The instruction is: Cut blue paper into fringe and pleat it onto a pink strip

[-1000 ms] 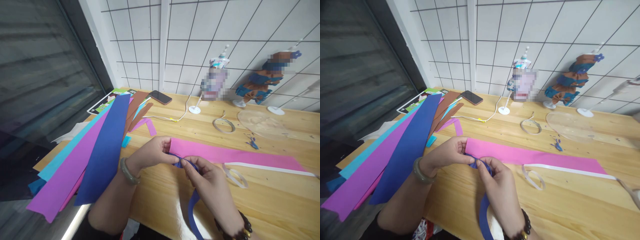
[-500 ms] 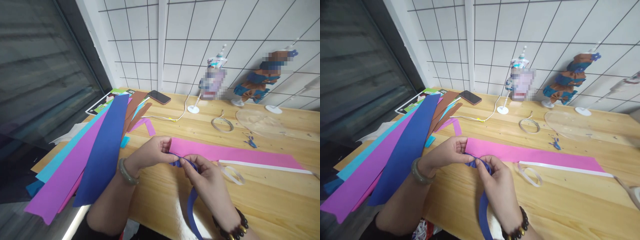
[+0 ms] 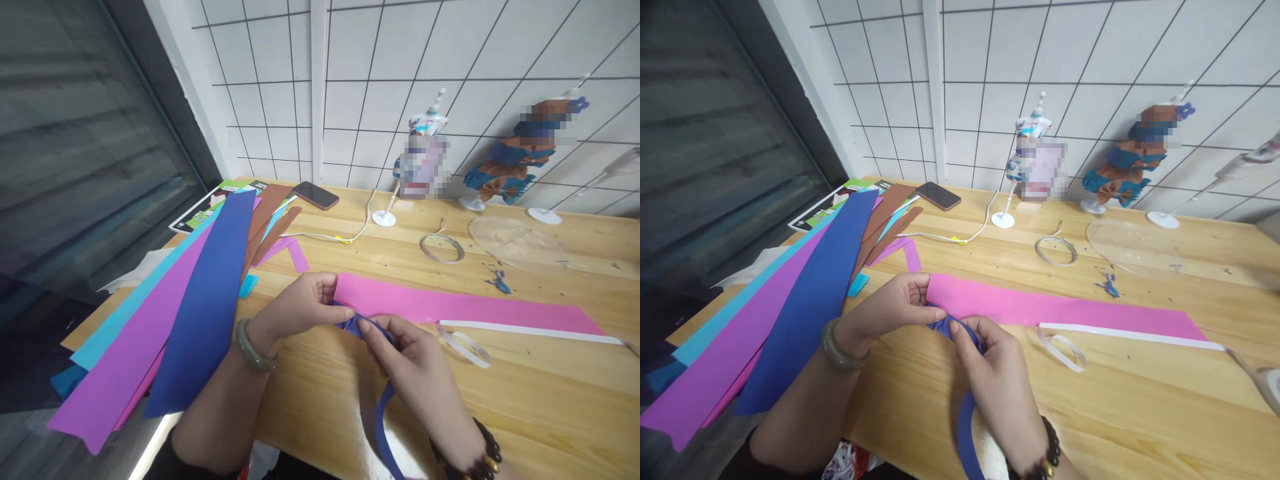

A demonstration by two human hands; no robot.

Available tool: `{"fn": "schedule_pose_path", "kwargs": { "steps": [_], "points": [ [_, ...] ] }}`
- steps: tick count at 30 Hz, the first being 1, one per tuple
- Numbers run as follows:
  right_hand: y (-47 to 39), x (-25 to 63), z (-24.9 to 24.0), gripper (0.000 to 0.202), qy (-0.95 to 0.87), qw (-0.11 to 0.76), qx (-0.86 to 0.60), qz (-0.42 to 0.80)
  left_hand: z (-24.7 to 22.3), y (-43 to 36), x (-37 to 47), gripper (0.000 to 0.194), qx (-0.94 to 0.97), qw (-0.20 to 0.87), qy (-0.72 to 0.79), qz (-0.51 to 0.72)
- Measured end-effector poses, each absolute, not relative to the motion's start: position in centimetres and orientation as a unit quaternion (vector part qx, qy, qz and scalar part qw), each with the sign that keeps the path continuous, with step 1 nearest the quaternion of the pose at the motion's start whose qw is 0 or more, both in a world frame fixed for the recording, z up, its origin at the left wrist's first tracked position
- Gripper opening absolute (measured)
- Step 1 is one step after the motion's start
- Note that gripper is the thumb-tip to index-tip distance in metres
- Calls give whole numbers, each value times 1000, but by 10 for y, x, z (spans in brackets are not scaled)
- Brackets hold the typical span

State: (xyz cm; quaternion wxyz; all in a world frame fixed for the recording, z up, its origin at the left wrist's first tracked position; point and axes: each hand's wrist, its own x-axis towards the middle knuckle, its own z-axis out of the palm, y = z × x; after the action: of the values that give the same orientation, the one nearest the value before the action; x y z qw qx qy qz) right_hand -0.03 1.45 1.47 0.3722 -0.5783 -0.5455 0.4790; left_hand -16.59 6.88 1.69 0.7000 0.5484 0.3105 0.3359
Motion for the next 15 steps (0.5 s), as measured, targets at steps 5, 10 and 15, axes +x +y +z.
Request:
{"fn": "schedule_pose_path", "kwargs": {
  "steps": [5,10,15],
  "points": [
    [16,2,13,40,-517,316,-553,571,19,68,-167,26,553,679,341,340],
    [17,2,11,27,-355,351,-484,719,18,68,-167,30,552,677,343,345],
    [18,-1,10,23,-201,385,-414,800,19,67,-166,31,547,681,339,350]
  ]
}}
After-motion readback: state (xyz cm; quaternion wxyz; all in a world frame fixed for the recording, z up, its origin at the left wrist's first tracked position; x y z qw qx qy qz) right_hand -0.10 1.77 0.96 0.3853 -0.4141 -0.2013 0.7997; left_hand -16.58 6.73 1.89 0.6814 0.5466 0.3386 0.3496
